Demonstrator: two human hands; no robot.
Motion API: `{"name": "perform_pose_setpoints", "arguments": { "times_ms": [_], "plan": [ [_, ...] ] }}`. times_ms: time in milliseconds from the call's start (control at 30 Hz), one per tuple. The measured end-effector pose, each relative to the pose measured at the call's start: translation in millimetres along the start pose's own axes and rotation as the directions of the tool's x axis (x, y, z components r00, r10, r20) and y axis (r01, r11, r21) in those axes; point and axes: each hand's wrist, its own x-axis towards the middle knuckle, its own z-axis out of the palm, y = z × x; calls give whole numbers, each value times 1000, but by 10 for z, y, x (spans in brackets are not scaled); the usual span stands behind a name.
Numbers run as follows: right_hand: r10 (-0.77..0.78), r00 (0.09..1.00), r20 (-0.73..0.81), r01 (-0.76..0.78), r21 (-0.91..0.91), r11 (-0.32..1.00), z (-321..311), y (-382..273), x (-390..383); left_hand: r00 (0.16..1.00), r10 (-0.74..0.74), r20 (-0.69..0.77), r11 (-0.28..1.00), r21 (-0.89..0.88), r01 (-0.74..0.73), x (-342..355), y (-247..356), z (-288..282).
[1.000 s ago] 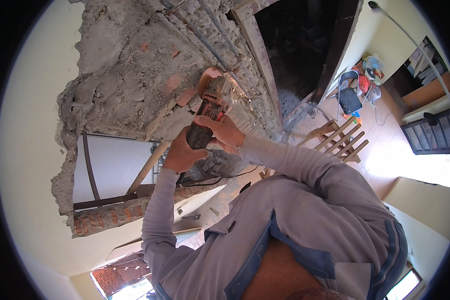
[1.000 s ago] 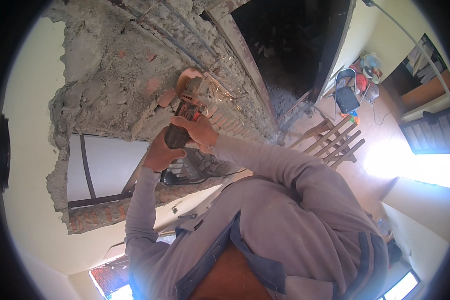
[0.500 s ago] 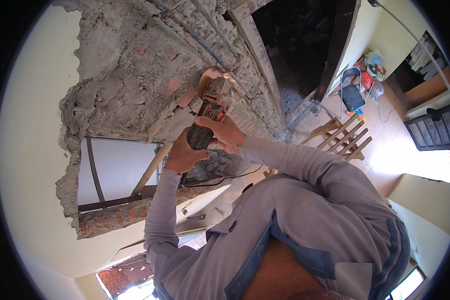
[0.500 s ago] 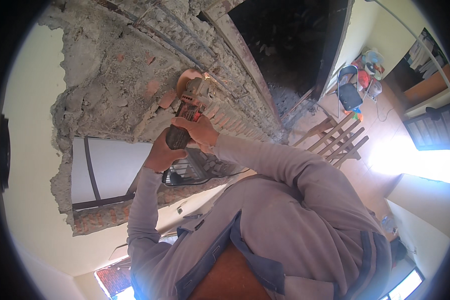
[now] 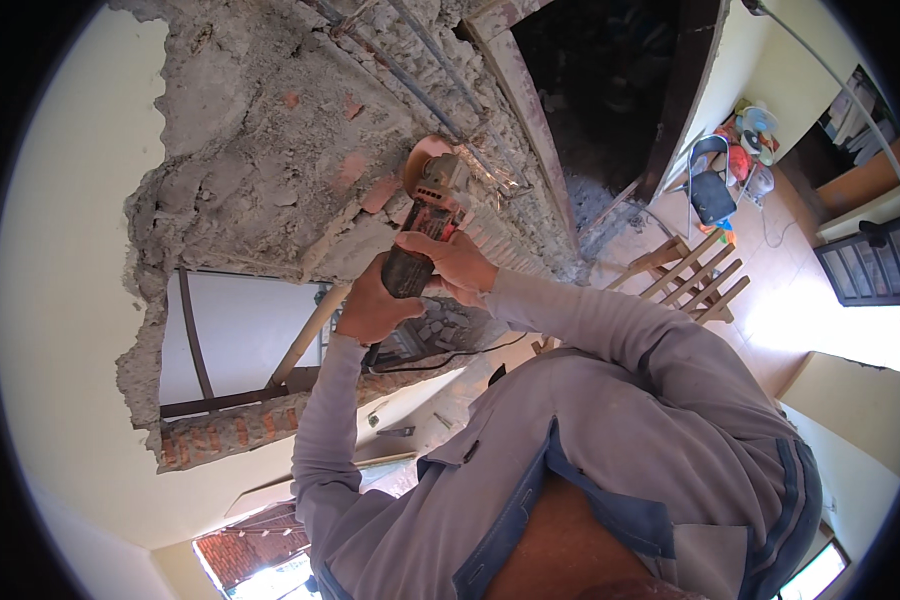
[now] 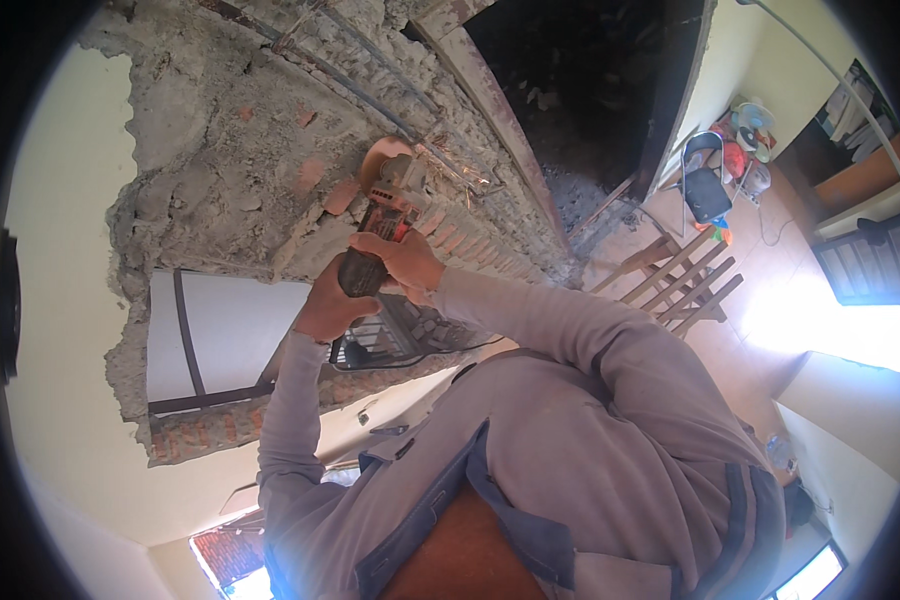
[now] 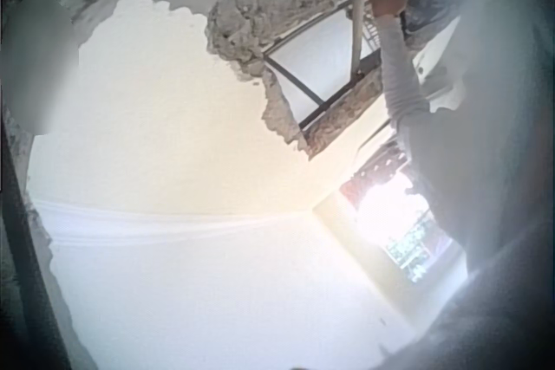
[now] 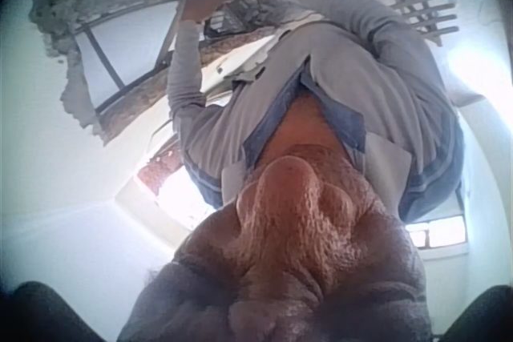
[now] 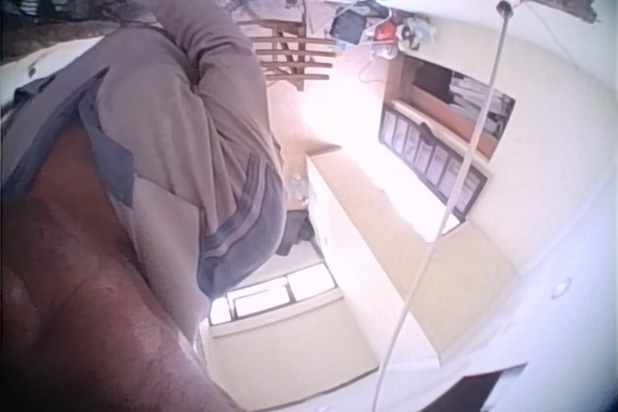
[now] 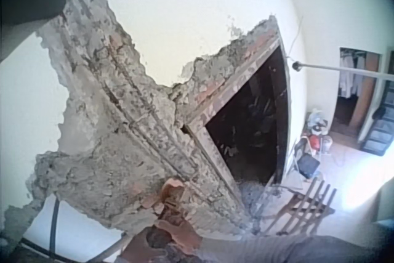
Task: The person uses an angle grinder to cut a vertical line into a brick and concrete wall. They stand on a wooden scaffold and guide the tool along the wall surface, producing sparks and debris.
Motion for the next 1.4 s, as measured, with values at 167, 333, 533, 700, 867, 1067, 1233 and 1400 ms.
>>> {"name": "perform_pose_setpoints", "arguments": {
  "times_ms": [167,333,533,700,867,1067,1233,1400],
  "plan": [
    [-13,1000,12,13,-3,1000,-7,13,8,1000,-13,5,1000,11,13,0,13,-4],
    [-19,1000,21,19,-3,1000,-6,5,-6,1000,3,4,1000,28,-3,-1,3,-19],
    [-13,1000,17,13,5,1000,-12,3,6,999,-40,16,999,7,40,14,2,4],
    [-7,1000,3,7,11,1000,-2,10,10,1000,-11,-1,1000,14,11,0,17,3],
    [8,1000,19,-9,25,1000,18,-10,-9,1000,-15,-13,999,35,15,-14,23,-24],
    [1,1000,12,-2,36,999,50,-40,-37,1000,-6,-18,1000,29,7,-18,22,-26],
    [3,1000,7,-3,24,1000,35,-49,-50,1000,-16,-8,1000,12,16,-14,19,-5],
    [0,1000,0,0,4,1000,16,-34,-40,999,-33,2,999,14,33,-11,42,3]
  ]
}}
